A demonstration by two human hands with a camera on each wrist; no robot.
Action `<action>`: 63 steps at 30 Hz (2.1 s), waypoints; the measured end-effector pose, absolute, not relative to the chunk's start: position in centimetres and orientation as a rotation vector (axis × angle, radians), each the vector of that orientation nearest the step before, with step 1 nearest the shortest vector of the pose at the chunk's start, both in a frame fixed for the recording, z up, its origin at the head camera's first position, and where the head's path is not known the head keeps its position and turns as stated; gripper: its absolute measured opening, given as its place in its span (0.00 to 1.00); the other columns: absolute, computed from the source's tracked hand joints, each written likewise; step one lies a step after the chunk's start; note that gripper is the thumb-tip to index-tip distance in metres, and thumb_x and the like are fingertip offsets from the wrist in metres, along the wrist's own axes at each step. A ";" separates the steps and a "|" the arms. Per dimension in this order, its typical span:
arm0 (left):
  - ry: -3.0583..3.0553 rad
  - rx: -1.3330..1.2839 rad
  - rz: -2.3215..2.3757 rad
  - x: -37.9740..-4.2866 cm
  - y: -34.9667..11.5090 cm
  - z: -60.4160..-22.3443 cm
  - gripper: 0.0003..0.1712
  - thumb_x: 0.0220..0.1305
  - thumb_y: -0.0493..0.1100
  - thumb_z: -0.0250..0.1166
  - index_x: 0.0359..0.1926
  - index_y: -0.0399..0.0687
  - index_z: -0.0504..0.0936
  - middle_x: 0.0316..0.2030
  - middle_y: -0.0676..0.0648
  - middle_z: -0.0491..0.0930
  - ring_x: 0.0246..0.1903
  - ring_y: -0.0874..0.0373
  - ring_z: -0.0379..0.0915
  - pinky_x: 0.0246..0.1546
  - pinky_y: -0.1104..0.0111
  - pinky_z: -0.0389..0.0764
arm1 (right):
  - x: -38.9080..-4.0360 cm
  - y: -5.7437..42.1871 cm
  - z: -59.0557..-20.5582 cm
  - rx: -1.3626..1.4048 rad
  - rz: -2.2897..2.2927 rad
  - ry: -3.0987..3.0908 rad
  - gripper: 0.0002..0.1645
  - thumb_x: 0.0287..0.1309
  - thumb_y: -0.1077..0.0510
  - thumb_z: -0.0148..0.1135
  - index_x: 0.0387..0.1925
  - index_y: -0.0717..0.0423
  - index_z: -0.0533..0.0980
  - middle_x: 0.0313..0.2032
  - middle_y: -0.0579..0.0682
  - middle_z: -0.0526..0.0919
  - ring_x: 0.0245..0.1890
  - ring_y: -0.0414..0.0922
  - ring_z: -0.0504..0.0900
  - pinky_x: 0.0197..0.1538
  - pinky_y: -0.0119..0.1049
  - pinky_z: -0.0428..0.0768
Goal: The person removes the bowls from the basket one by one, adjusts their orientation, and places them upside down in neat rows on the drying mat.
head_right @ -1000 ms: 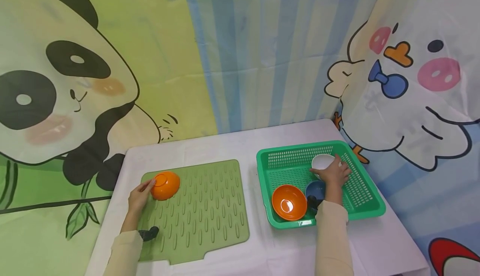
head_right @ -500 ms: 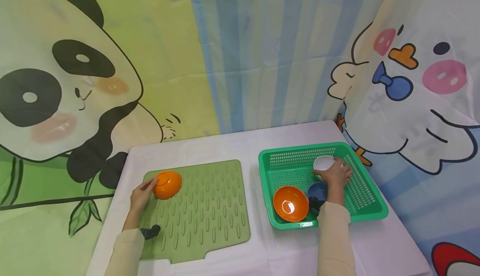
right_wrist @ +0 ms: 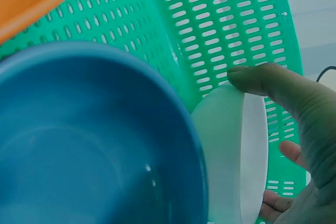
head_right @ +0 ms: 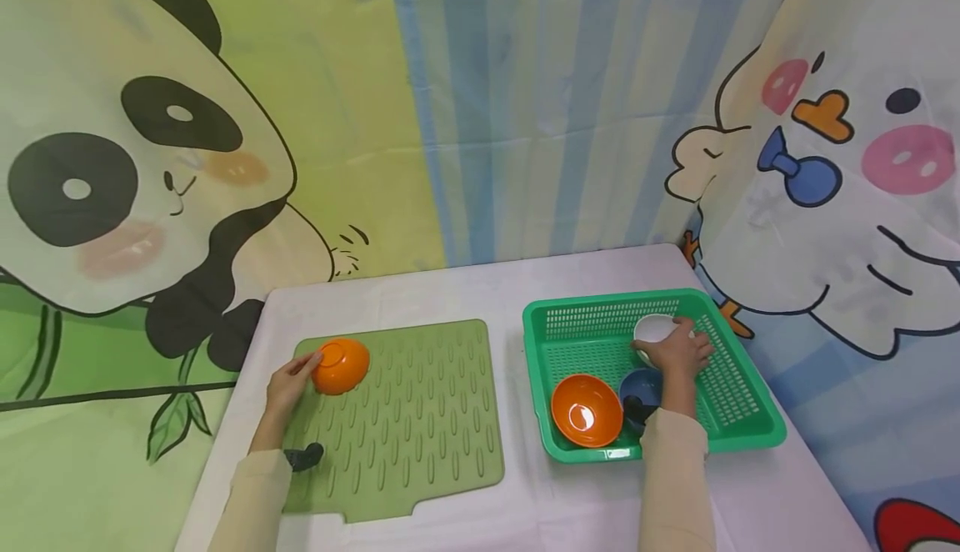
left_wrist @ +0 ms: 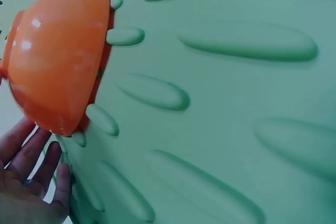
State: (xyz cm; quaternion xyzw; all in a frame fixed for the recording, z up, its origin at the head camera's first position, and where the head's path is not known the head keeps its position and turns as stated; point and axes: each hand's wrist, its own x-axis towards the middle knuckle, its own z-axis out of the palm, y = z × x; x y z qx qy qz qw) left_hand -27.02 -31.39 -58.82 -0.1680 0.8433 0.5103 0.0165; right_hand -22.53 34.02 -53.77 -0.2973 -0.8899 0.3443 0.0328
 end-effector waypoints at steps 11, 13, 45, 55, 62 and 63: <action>2.643 -0.398 1.457 -27.7 -31.3 -57.7 0.43 0.56 0.66 0.59 0.61 0.37 0.69 0.57 0.34 0.68 0.58 0.40 0.61 0.57 0.50 0.65 | -22.2 34.6 -52.1 -0.877 1.129 -2.702 0.63 0.45 0.43 0.68 0.69 0.64 0.40 0.59 0.79 0.40 0.59 0.70 0.40 0.52 0.67 0.56; 2.635 -0.383 1.427 -27.7 -31.3 -57.2 0.45 0.57 0.67 0.57 0.62 0.36 0.67 0.59 0.33 0.66 0.59 0.40 0.60 0.57 0.50 0.64 | -22.3 34.7 -51.6 -0.842 1.135 -2.711 0.66 0.45 0.41 0.68 0.70 0.62 0.38 0.60 0.79 0.40 0.60 0.72 0.39 0.53 0.69 0.54; 1.361 0.088 2.372 -25.4 -12.6 -48.6 0.34 0.70 0.53 0.49 0.67 0.34 0.56 0.64 0.28 0.56 0.63 0.37 0.54 0.61 0.52 0.59 | -25.7 16.3 -38.9 0.402 1.858 -2.465 0.54 0.45 0.63 0.71 0.69 0.55 0.50 0.63 0.67 0.48 0.63 0.63 0.51 0.63 0.61 0.52; 0.499 0.266 2.318 -23.5 -6.8 -49.4 0.57 0.57 0.77 0.42 0.70 0.39 0.44 0.67 0.31 0.47 0.66 0.37 0.46 0.63 0.51 0.54 | -25.2 11.2 -40.1 0.927 2.167 -2.183 0.58 0.43 0.64 0.73 0.69 0.62 0.46 0.62 0.69 0.51 0.64 0.63 0.50 0.63 0.58 0.55; 0.306 0.308 2.360 -23.0 -6.8 -49.0 0.58 0.52 0.78 0.44 0.71 0.45 0.39 0.67 0.34 0.49 0.65 0.38 0.48 0.65 0.59 0.52 | -26.3 10.7 -42.3 1.160 2.283 -2.055 0.61 0.41 0.59 0.75 0.70 0.57 0.45 0.63 0.62 0.51 0.65 0.57 0.51 0.63 0.50 0.60; 0.293 0.316 2.362 -22.9 -6.9 -48.9 0.58 0.52 0.78 0.44 0.71 0.45 0.39 0.67 0.34 0.48 0.65 0.39 0.48 0.65 0.60 0.52 | -26.3 10.7 -42.4 1.181 2.282 -2.050 0.61 0.41 0.58 0.75 0.70 0.57 0.45 0.64 0.61 0.52 0.65 0.56 0.51 0.63 0.49 0.61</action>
